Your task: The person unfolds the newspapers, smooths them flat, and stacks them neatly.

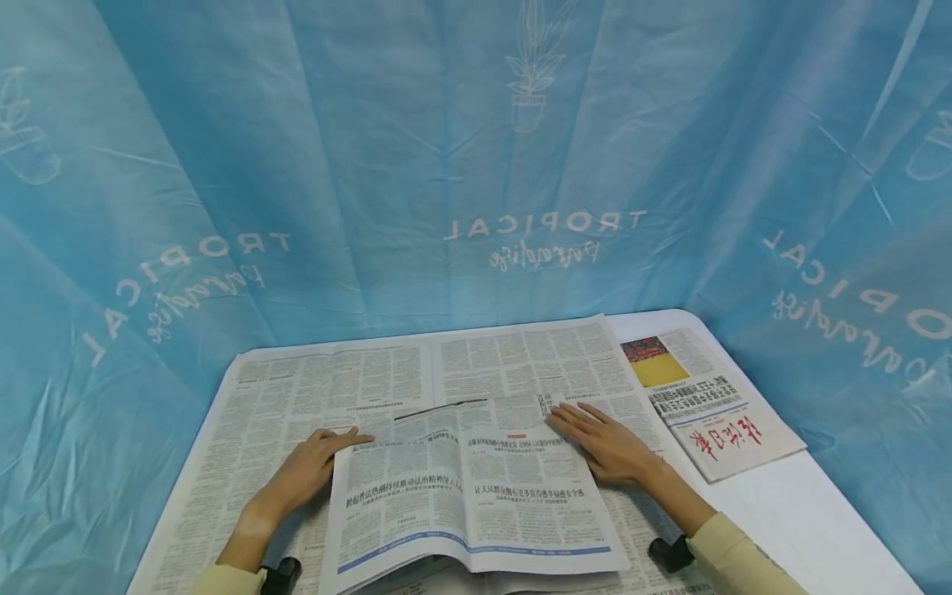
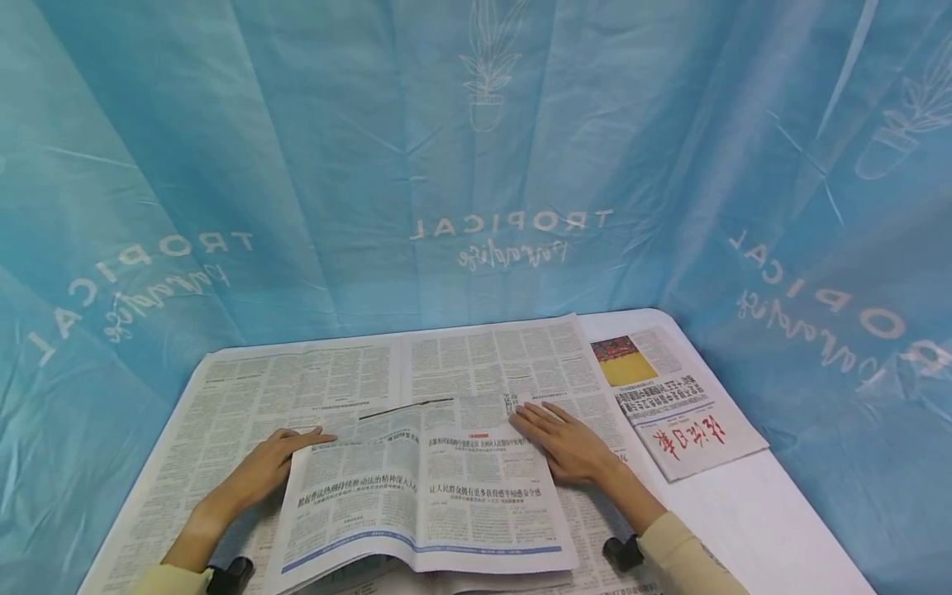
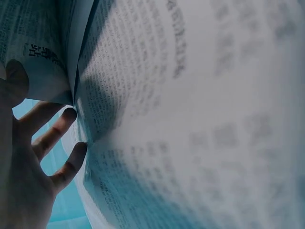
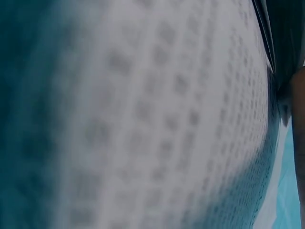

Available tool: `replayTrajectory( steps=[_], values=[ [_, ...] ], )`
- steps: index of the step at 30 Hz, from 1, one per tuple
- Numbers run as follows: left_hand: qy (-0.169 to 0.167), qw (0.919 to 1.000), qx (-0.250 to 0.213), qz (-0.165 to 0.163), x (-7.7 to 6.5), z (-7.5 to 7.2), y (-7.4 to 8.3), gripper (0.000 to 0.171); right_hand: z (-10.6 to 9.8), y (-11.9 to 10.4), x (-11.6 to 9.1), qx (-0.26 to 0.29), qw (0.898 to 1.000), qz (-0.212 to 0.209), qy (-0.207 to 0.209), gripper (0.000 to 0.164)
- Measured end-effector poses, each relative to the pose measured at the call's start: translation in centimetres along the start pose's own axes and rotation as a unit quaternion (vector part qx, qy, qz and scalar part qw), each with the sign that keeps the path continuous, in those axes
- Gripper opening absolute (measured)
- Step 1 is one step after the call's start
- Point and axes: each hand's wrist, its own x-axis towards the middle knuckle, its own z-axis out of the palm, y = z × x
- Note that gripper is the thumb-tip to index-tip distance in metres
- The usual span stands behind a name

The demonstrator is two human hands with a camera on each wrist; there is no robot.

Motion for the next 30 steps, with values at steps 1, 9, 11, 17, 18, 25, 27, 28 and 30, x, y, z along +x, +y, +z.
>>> replayTrajectory(
  steps=[1, 9, 11, 17, 18, 25, 27, 28, 30],
  values=[
    [-0.001, 1.0, -0.002, -0.001, 0.01, -0.01, -0.03, 0.037, -0.07, 0.01, -0.05, 0.0, 1.0, -0.001, -0.001, 0.052],
    [0.001, 0.9999, -0.012, 0.004, 0.0, -0.16, -0.08, 0.034, -0.4, -0.06, -0.37, 0.014, 1.0, -0.003, -0.015, 0.065],
    [0.0, 0.9999, -0.017, 0.001, -0.02, -0.21, -0.05, 0.033, -0.35, -0.19, -0.36, 0.025, 1.0, 0.0, -0.018, 0.068],
    [-0.005, 0.9992, -0.035, -0.018, -0.06, -0.36, 0.07, 0.032, -0.13, -0.54, -0.12, 0.031, 0.999, 0.005, -0.019, 0.07],
    [-0.006, 0.999, -0.039, -0.022, -0.06, -0.38, 0.07, 0.032, -0.12, -0.6, -0.07, 0.029, 0.999, 0.006, -0.019, 0.07],
    [-0.014, 0.9978, -0.048, -0.043, 0.01, -0.39, -0.03, 0.035, -0.18, -0.81, 0.2, 0.023, 0.999, 0.012, -0.021, 0.064],
    [-0.018, 0.9972, -0.052, -0.05, -0.01, -0.42, -0.05, 0.036, -0.15, -0.75, 0.22, 0.021, 1.0, 0.009, -0.02, 0.063],
    [-0.019, 0.997, -0.054, -0.052, -0.03, -0.44, -0.07, 0.036, -0.13, -0.7, 0.19, 0.018, 1.0, 0.007, -0.02, 0.063],
    [-0.02, 0.9964, -0.059, -0.057, -0.04, -0.47, -0.08, 0.036, -0.06, -0.61, 0.11, 0.017, 1.0, 0.005, -0.018, 0.061]
  ],
)
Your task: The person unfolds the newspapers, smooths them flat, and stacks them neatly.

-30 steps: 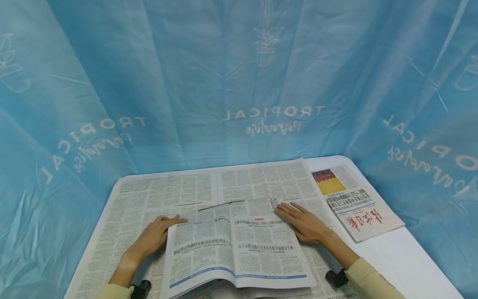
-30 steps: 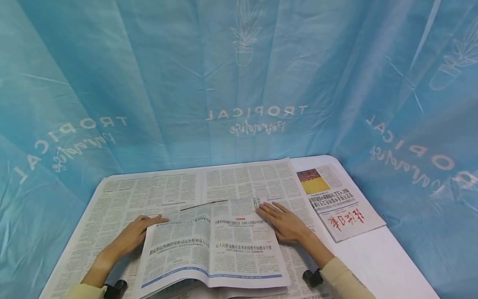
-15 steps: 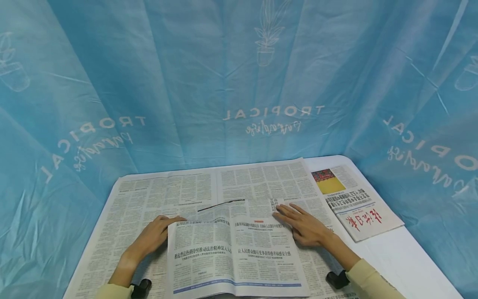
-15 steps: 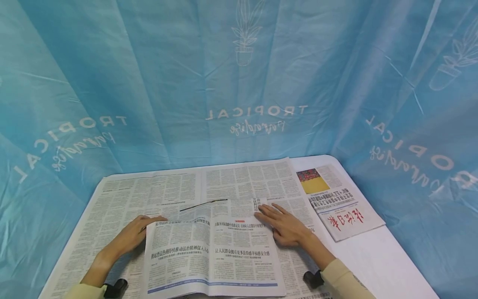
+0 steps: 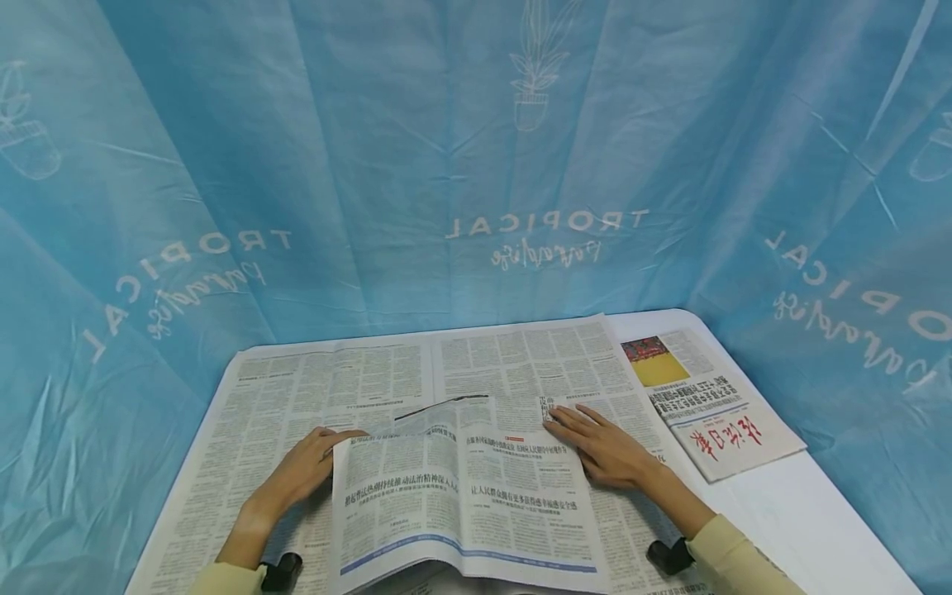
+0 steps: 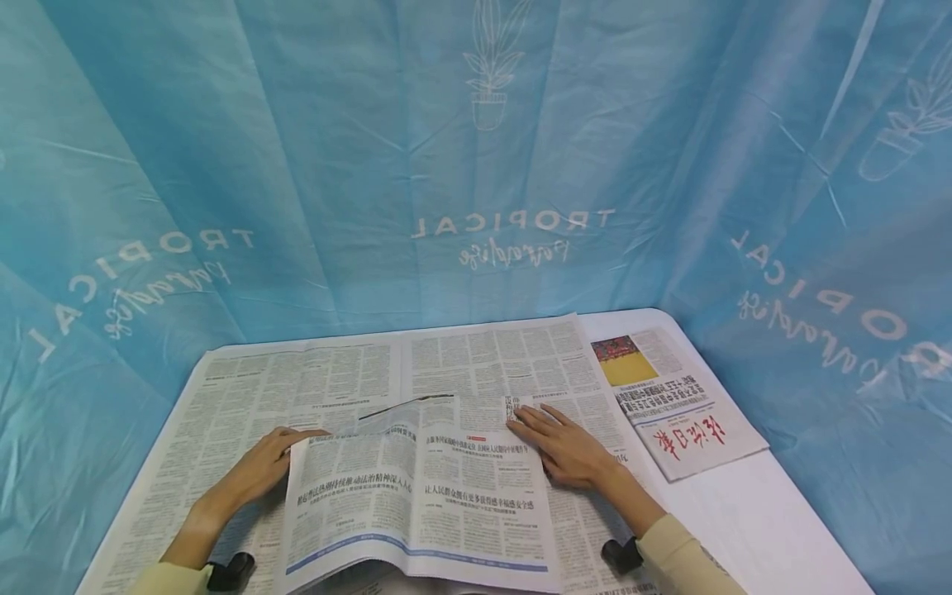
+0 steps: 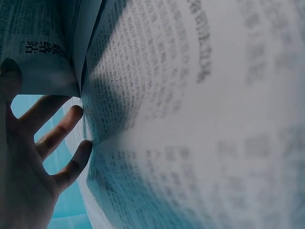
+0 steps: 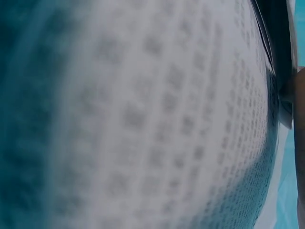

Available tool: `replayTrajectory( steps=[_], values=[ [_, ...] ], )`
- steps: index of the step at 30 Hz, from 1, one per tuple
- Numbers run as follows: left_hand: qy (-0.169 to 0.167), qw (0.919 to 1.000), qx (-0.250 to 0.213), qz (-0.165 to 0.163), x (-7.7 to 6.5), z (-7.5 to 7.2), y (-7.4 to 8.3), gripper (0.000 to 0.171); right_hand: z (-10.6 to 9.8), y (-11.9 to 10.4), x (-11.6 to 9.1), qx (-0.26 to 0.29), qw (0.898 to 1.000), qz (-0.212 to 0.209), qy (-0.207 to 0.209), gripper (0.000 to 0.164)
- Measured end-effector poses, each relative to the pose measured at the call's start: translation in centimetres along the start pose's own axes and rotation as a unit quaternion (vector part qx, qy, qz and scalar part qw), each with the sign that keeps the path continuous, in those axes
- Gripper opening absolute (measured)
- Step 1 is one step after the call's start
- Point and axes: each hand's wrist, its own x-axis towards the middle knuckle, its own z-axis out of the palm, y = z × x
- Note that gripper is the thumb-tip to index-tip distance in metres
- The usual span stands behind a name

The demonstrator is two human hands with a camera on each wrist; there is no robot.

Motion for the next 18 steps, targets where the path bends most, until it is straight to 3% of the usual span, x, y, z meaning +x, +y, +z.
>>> replayTrajectory(
  steps=[4, 9, 13, 14, 16, 18],
  values=[
    [0.005, 1.0, -0.003, 0.005, 0.0, -0.1, 0.1, 0.035, 0.1, 0.0, -0.2, 0.013, 1.0, 0.007, 0.002, 0.061],
    [0.011, 0.9997, -0.001, 0.019, 0.0, -0.1, 0.0, 0.035, -0.2, -0.3, 0.1, 0.064, 0.998, 0.018, -0.002, 0.074],
    [0.022, 0.999, 0.004, 0.04, 0.0, 0.0, -0.3, 0.034, -0.3, -0.5, 0.4, 0.071, 0.997, 0.014, -0.007, 0.069],
    [0.026, 0.9983, -0.012, 0.051, -0.1, 0.0, -0.5, 0.033, -0.3, -0.5, 0.5, 0.069, 0.998, 0.013, -0.007, 0.068],
    [0.057, 0.9896, -0.002, 0.132, 0.3, 0.5, -1.9, 0.033, -0.3, -0.6, 0.5, 0.059, 0.998, 0.013, -0.009, 0.067],
    [0.092, 0.9705, 0.005, 0.223, 0.9, 1.3, -3.8, 0.042, -0.3, -0.6, 0.5, 0.063, 0.998, 0.015, -0.011, 0.069]
  ],
)
